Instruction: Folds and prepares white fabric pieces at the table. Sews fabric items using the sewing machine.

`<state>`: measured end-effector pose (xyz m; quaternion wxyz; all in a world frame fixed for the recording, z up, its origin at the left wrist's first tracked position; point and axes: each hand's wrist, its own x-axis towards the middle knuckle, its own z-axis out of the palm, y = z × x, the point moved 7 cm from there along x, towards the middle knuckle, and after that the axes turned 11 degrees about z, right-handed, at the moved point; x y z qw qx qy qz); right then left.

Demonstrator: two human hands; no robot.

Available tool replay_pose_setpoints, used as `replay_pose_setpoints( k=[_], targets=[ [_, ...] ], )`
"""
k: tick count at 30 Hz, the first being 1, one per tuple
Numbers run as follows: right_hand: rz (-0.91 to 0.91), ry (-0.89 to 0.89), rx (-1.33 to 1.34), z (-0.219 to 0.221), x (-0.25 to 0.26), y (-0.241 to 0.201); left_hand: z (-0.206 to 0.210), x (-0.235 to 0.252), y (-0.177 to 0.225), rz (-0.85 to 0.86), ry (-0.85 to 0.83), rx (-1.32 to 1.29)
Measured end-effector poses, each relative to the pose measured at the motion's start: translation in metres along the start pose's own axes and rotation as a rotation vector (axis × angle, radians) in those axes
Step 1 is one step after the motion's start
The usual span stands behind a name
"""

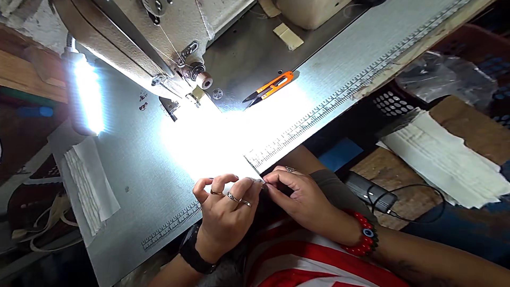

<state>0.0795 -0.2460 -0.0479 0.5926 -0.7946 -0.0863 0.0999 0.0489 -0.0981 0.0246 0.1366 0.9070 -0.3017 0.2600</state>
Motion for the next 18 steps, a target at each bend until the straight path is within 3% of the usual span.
replay_pose_setpoints(
  k=[18],
  targets=[
    [-0.044, -0.161, 0.025, -0.005, 0.004, 0.001, 0.012, -0.006, -0.001, 0.036, -0.074, 0.010]
  ],
)
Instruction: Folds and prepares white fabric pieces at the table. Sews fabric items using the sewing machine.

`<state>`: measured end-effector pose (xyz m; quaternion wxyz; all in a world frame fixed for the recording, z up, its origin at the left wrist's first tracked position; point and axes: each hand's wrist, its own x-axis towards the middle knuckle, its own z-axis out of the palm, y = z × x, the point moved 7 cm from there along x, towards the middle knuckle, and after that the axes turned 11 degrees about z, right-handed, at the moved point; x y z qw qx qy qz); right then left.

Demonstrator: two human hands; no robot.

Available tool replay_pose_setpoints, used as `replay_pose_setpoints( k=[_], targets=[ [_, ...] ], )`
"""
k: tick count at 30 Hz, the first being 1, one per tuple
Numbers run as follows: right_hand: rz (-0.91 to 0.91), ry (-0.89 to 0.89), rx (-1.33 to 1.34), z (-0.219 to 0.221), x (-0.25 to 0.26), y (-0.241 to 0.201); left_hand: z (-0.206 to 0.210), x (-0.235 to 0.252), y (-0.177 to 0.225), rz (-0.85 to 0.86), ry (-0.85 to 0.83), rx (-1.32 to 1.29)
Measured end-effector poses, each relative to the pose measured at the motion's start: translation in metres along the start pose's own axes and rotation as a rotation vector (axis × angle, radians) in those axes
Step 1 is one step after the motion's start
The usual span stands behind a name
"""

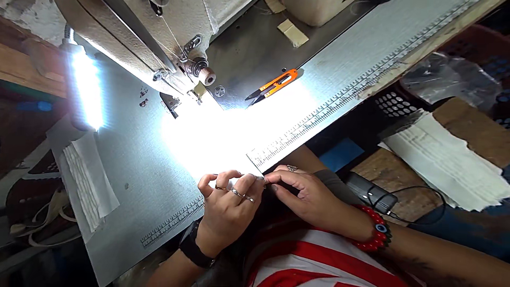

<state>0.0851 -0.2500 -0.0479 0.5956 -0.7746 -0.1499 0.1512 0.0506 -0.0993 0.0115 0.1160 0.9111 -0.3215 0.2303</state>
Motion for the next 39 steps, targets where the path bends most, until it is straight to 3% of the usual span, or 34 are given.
replay_pose_setpoints(
  k=[2, 7, 13, 20, 25, 29, 39],
  targets=[
    [-0.064, 0.035, -0.098, -0.004, 0.000, -0.003, 0.000, 0.000, 0.001, 0.012, -0.003, 0.010],
    [-0.512, 0.306, -0.568, -0.015, -0.001, -0.023, -0.002, -0.001, 0.002, 0.020, 0.037, -0.016],
    [-0.727, 0.199, -0.579, -0.013, 0.010, -0.026, -0.015, -0.008, -0.010, -0.107, 0.006, -0.172],
    [-0.728, 0.097, -0.620, -0.013, 0.015, -0.027, -0.037, -0.032, -0.066, -0.391, -0.069, -0.122],
    [-0.694, 0.079, -0.625, -0.014, 0.016, -0.031, -0.028, -0.014, -0.034, -0.170, -0.137, -0.113],
    [-0.711, 0.071, -0.611, -0.014, 0.017, -0.032, -0.020, -0.010, -0.015, -0.002, -0.087, -0.084],
    [-0.710, 0.030, -0.670, -0.015, 0.019, -0.039, -0.023, -0.012, -0.031, 0.036, -0.134, -0.259]
  ],
)
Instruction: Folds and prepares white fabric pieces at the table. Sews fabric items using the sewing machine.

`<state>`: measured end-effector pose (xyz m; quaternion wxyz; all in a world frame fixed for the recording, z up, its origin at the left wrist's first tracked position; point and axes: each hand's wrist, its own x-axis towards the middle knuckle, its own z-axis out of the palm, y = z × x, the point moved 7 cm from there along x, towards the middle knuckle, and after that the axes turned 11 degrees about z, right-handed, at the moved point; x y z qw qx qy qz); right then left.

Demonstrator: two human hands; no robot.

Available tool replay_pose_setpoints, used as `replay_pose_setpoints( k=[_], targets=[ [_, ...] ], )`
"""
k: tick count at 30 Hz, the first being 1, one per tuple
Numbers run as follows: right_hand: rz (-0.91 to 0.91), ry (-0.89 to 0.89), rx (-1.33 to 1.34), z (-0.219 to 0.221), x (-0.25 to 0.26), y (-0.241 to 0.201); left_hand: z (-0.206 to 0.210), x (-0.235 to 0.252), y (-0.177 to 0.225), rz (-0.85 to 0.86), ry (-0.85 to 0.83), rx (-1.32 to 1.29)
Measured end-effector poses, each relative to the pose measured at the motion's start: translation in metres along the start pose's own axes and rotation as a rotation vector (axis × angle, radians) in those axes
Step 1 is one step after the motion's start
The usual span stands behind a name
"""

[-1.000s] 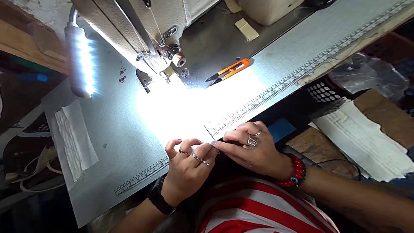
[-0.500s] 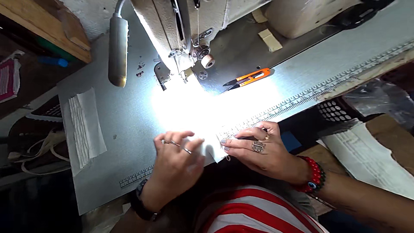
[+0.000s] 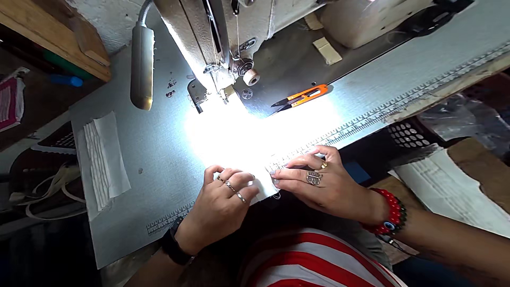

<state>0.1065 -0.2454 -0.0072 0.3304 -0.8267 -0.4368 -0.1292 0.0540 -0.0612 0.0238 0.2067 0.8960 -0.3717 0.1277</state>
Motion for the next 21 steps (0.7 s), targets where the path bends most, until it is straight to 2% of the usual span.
replay_pose_setpoints(
  k=[7, 13, 18, 21],
  targets=[
    [0.057, 0.013, 0.051, 0.003, 0.002, 0.003, 0.001, 0.007, -0.002, 0.045, 0.013, 0.044],
    [-0.019, -0.010, -0.039, -0.001, 0.003, -0.002, -0.005, 0.005, 0.003, 0.123, 0.019, 0.122],
    [-0.046, -0.045, -0.062, -0.001, 0.007, -0.008, -0.006, 0.009, -0.013, 0.008, -0.079, 0.000],
    [-0.046, -0.048, -0.037, 0.000, 0.009, -0.009, -0.003, 0.023, -0.018, -0.049, -0.141, 0.094]
  ],
)
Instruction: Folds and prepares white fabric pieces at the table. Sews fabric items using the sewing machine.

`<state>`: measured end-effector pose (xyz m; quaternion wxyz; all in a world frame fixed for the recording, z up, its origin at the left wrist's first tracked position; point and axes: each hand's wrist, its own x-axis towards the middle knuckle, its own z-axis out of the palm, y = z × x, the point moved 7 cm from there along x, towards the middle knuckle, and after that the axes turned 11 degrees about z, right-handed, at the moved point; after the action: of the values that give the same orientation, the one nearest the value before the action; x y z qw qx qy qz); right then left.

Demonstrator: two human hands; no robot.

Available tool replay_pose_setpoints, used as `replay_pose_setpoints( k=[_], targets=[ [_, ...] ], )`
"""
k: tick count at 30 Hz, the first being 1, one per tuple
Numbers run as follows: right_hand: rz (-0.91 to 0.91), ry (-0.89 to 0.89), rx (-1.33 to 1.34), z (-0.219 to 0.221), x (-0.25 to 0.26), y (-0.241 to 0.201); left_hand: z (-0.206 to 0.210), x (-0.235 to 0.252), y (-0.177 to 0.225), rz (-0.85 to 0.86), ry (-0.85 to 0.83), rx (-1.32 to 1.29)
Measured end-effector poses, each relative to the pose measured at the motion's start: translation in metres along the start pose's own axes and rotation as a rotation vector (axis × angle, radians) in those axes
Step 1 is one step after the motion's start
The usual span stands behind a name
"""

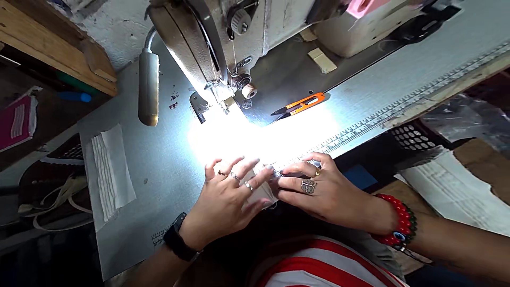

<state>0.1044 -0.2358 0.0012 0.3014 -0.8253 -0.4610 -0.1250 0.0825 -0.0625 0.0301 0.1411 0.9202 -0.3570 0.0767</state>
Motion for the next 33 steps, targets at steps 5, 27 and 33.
replay_pose_setpoints(
  k=[5, 27, 33],
  targets=[
    [0.011, -0.012, -0.005, 0.000, 0.000, 0.001, 0.014, 0.002, -0.029, -0.102, -0.028, 0.052],
    [0.011, -0.184, -0.049, 0.001, 0.041, 0.023, 0.006, -0.004, -0.021, 0.111, 0.074, -0.001],
    [-0.003, -0.185, -0.041, 0.000, 0.040, 0.025, 0.008, -0.008, -0.022, 0.111, 0.100, -0.027]
  ],
)
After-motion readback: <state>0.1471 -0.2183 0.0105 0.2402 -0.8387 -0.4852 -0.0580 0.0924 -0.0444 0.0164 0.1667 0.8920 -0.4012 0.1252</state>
